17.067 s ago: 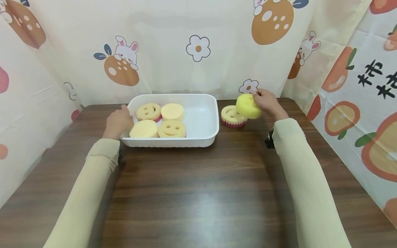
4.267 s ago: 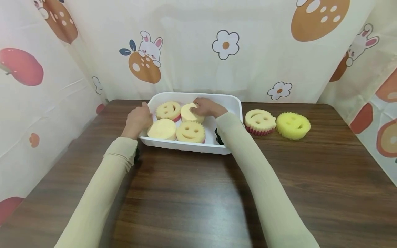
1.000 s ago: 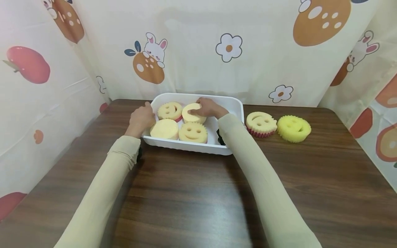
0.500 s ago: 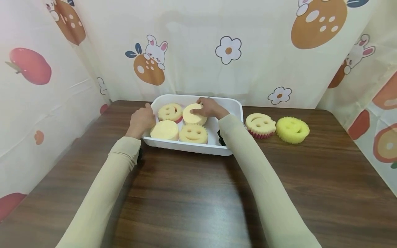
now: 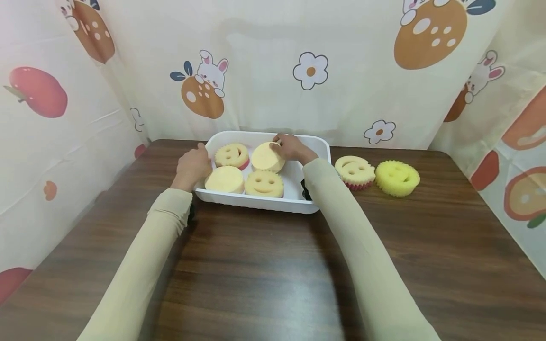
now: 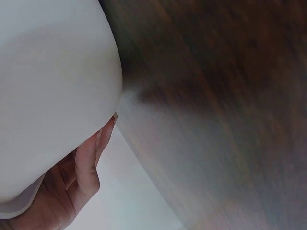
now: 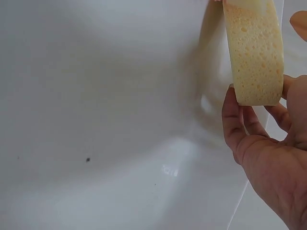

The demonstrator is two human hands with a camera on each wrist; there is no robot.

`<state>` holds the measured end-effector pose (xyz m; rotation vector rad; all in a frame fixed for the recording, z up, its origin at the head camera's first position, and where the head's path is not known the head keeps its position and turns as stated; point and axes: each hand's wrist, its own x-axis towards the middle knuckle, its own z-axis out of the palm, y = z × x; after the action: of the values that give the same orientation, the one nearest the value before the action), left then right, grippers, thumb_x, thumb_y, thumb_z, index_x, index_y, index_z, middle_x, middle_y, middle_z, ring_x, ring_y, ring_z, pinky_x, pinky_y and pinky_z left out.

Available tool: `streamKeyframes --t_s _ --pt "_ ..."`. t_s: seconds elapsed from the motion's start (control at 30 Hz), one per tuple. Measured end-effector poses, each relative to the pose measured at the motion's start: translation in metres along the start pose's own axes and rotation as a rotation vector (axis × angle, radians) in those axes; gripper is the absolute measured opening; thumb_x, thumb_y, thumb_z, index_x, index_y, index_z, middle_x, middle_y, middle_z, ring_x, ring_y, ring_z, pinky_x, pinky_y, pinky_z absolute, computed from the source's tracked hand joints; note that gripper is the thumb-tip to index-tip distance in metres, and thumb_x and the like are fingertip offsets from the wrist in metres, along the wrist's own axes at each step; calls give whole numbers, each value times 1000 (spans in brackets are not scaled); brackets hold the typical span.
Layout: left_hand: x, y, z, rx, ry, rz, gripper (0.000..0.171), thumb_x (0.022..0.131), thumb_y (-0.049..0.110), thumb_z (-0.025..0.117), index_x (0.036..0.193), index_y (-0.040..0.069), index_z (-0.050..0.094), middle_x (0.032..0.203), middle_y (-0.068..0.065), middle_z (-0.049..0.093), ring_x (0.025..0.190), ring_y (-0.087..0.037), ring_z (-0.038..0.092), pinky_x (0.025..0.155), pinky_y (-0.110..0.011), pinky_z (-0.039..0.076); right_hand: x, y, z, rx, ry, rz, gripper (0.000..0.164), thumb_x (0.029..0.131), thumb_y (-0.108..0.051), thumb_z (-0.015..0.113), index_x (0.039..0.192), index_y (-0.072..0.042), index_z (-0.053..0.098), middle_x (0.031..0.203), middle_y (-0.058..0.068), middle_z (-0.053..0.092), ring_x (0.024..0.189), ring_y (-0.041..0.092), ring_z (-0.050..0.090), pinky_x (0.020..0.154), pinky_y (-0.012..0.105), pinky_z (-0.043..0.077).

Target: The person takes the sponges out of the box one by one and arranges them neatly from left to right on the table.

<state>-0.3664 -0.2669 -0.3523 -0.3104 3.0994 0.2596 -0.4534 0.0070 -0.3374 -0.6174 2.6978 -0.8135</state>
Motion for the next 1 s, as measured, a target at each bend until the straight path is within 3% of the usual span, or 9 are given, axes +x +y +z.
streamKeyframes --t_s 0.6,0.8,1.0 --pt "0 2 1 1 -9 0 65 94 23 53 145 -8 27 123 -28 60 108 -42 64 89 -54 53 -15 16 -11 69 60 44 42 105 -35 43 136 -7 49 145 21 51 135 34 47 112 48 39" --pt "0 2 -1 8 -14 8 66 95 23 52 147 -8 25 124 -28 60 109 -43 64 90 -54 52 -20 11 -18 123 73 52 39 105 -33 44 134 -7 48 145 23 49 133 34 48 110 47 41" --pt "0 1 -1 0 -7 20 66 95 22 51 147 -9 25 125 -29 60 110 -44 63 90 -55 52 -24 4 -26 106 74 73 44 105 -36 43 139 -7 45 147 22 47 134 33 46 110 46 42"
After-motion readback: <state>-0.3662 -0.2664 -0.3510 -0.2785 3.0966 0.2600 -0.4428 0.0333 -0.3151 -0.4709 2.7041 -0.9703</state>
